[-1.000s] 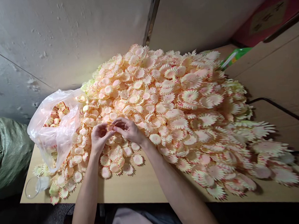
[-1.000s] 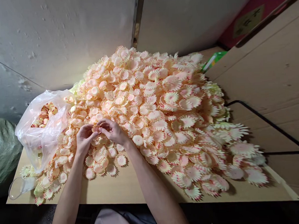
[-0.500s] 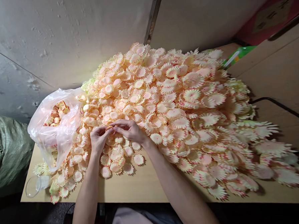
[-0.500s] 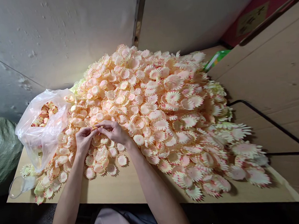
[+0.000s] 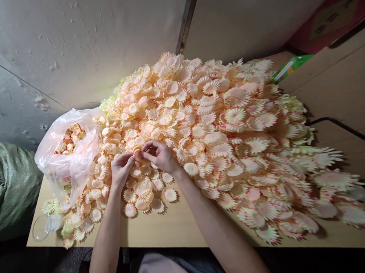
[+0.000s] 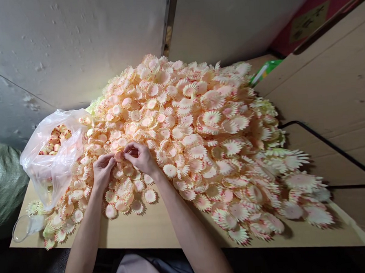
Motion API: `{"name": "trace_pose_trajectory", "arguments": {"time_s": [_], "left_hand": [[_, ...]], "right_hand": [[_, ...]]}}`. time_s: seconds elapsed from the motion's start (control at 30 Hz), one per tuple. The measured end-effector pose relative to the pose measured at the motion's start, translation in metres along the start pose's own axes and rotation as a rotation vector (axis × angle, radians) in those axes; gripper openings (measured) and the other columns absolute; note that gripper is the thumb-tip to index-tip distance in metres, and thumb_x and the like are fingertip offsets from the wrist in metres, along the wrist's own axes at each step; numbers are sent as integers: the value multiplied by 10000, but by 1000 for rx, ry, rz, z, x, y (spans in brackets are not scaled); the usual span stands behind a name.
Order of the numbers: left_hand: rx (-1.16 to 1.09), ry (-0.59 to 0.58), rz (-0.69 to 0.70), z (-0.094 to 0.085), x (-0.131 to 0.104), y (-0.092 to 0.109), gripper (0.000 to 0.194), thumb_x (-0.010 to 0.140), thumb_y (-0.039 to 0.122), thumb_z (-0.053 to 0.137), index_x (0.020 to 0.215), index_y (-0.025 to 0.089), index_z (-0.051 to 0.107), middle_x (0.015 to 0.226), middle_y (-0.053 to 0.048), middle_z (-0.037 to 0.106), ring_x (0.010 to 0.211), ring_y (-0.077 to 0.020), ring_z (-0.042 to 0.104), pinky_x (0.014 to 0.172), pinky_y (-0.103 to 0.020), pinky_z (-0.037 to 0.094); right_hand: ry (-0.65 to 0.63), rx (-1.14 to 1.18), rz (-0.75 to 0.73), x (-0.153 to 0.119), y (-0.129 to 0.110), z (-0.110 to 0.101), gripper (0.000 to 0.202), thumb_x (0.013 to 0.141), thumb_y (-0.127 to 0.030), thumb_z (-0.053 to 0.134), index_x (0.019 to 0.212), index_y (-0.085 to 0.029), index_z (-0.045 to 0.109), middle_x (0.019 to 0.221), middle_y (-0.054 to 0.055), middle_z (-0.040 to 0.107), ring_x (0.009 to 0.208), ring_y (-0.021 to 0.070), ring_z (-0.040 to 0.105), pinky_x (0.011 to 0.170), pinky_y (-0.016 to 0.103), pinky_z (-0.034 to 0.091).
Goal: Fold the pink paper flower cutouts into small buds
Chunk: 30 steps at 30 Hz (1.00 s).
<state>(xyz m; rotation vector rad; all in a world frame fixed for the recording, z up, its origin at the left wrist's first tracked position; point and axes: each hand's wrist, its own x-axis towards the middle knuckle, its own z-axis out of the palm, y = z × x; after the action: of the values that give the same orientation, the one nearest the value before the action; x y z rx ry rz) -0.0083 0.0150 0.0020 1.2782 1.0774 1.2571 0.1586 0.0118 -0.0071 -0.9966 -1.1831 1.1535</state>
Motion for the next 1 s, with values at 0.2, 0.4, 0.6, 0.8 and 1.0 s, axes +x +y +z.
{"name": "trace_pose_trajectory", "arguments": {"time_s": [0.2,0.4,0.6,0.8,1.0], "left_hand": [[-41,-86,-1,0,0,1,268,701,353,796,893,175,738,912,-61,734,832,-163,698,805,-278,547],[-95,-92,2,0,-1,5,358,708,317,800,1022,198,678,1020,-69,724,948,-173,683,862,-286,537],[-101,-161,42,0,-1,4,389,748,283,773,1110,201,658,1146,-88,694,1060,-196,657,928,-313,527],[-69,-226,98,-1,0,0,343,772,258,751,1105,220,683,1224,-82,671,1139,-212,629,968,-314,514],[-40,-230,106,-2,0,0,335,776,256,747,1104,220,690,1217,-83,676,1167,-221,616,992,-326,502]], "right_hand": [[-44,-73,-28,-2,-4,-2,135,777,-316,683,856,-208,658,837,36,704,767,180,694,722,318,579],[-118,-168,-161,-4,-14,-4,126,845,-301,643,888,-216,725,1081,75,672,1016,205,642,897,373,533],[-130,-225,-185,-3,-20,-5,161,878,-334,617,845,-213,719,1119,82,629,1082,208,596,887,363,515],[-154,-237,-207,-3,-18,-6,138,873,-332,628,879,-220,710,1148,81,601,1136,211,567,913,363,495],[-165,-245,-214,-3,-20,-7,115,871,-296,632,901,-218,710,1138,77,603,1138,215,569,993,404,452]]}}
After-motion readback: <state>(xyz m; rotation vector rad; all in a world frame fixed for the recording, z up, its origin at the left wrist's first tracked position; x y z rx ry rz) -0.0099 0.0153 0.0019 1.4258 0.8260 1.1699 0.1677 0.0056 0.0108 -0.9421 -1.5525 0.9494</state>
